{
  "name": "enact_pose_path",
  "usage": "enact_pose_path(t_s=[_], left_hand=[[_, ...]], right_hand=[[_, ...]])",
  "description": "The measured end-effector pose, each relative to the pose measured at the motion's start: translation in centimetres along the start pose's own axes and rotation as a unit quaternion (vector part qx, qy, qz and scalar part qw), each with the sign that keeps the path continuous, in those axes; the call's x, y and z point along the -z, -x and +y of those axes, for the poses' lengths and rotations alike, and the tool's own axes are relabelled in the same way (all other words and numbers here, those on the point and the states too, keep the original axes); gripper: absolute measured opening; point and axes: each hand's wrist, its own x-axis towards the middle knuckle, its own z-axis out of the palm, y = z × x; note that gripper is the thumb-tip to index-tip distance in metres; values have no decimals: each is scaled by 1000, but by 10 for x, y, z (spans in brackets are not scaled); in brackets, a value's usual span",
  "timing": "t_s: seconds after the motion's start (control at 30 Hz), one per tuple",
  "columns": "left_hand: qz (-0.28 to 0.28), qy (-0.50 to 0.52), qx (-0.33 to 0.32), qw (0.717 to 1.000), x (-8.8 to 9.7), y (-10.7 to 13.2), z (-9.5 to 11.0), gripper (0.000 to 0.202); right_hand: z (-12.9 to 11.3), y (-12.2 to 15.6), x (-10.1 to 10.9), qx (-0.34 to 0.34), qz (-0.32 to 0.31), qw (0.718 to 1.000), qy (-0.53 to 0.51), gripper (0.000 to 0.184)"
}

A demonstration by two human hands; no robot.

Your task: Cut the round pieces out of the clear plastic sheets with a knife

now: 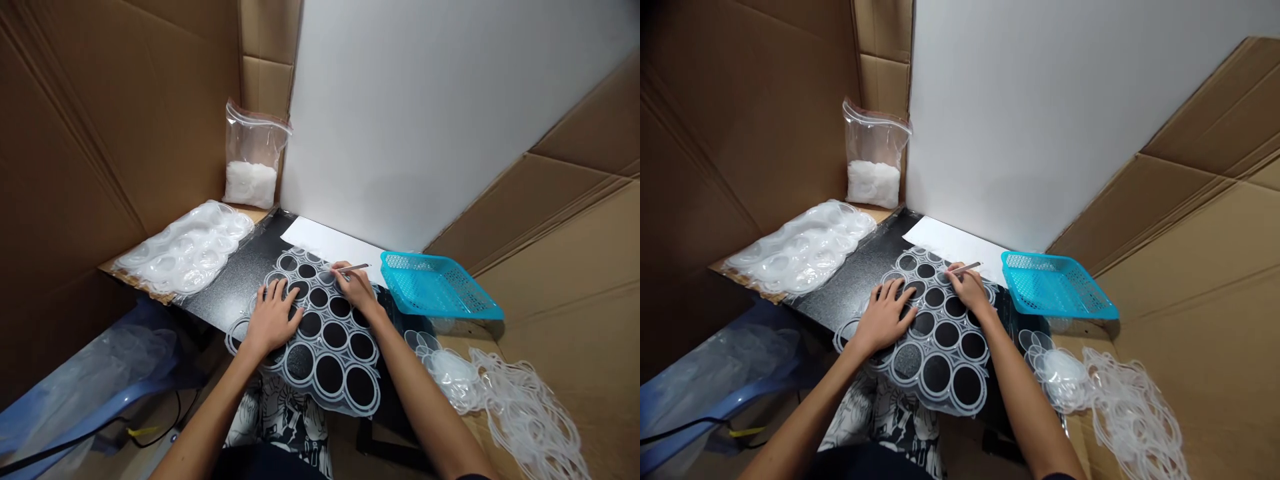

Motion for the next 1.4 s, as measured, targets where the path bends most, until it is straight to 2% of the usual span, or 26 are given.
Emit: enact_pose_path(t_s=[0.13,0.27,0.37,0.57,0.63,0.73,0.87,1.0,1.07,1.17,1.27,1.4], left_hand=[[6,14,-38,999,-1,1,-3,52],[-37,37,-127,991,2,0,-8,47],[-63,41,-146,986,2,-1,-11,44],[-63,43,-140,987,1,-1,-11,45],[-61,47,-138,987,1,-1,-10,45],[-61,53,-137,987,2,-1,-10,44],[-60,57,-140,987,4,-1,-10,41],[-45,64,-141,987,3,0,-11,41],[-40,69,-139,987,3,0,-11,40],[-38,79,-133,987,3,0,-12,39],[-40,88,-129,987,3,0,-13,38],[-36,98,-127,986,2,0,-14,37]], right_hand=[[-7,9,-13,-95,-47,986,-130,37],[-3,9,-15,-98,-76,974,-190,40],[-2,9,-13,-89,-77,976,-181,35],[-4,16,-16,-26,-51,993,-106,26],[-4,18,-18,25,-53,998,-37,25],[-3,16,-22,82,-74,990,87,28],[5,0,-14,40,-25,982,184,32],[16,-17,21,-6,83,976,202,40],[17,-15,39,-6,118,973,197,43],[14,4,50,6,77,980,184,38],[9,32,40,-28,14,993,117,30],[8,56,21,-109,13,994,-29,30]])
